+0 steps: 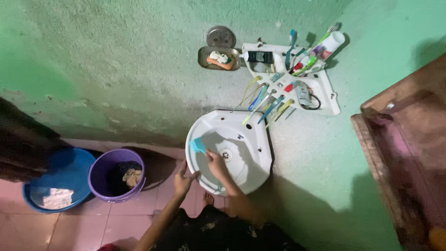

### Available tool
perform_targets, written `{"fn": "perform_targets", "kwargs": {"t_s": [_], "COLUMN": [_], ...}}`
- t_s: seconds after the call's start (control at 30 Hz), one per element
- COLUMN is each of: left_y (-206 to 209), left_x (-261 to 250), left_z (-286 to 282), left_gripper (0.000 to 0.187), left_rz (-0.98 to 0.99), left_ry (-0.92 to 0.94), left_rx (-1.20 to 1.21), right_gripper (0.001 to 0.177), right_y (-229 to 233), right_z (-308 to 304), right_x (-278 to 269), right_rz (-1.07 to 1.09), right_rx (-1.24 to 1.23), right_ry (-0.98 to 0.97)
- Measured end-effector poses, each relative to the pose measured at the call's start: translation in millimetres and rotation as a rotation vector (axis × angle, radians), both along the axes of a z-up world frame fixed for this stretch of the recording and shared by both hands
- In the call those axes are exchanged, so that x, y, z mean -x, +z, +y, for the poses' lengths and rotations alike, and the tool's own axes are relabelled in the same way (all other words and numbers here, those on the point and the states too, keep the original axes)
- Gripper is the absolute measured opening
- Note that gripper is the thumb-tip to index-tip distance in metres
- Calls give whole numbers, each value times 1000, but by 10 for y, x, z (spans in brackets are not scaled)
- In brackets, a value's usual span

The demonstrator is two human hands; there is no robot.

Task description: The person scrubs the interior of a white wall-mounted sink using a blue scrubbing brush. They repeatedly dip the brush into the water in the basin and scrub the sides and bottom of the sink. The person occasionally rinses the brush and continues scrubbing different areas of the basin.

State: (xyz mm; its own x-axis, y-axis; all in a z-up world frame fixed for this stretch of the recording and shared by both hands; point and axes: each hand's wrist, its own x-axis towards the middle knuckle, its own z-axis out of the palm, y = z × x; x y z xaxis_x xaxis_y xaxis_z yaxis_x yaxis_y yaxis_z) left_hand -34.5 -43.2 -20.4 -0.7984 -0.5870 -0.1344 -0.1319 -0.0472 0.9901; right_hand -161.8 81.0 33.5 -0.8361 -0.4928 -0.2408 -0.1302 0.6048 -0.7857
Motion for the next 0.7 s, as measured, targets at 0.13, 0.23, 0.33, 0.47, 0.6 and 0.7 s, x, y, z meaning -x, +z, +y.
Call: {"fn": "perform_targets", "kwargs": {"t_s": [0.13, 0.23, 0.33, 0.47, 0.6, 0.7], "left_y": [-118, -154, -136, -49, -31, 47], "left_x": [8, 42, 54, 112, 98, 84], "left_z": [-18, -62, -57, -72, -58, -28], "left_gripper": [84, 73, 67, 80, 85, 89], "left_rz": [-57, -61, -54, 107, 94, 58], "left_ry": [-11, -27, -55, -91, -74, -63], "left_rx": [-21, 18, -43, -114, -76, -106], "right_gripper": [32, 34, 32, 32, 35, 34], "right_y": [-105, -26, -28, -14, -2, -61], "right_z": [403, 334, 51, -331, -248, -35], "right_x": [-104, -117, 23, 448, 463, 148], "right_rz": [238, 191, 382, 358, 308, 266], "right_rx": [218, 40, 105, -69, 35, 35], "right_ry": [219, 195, 114, -74, -9, 113]}}
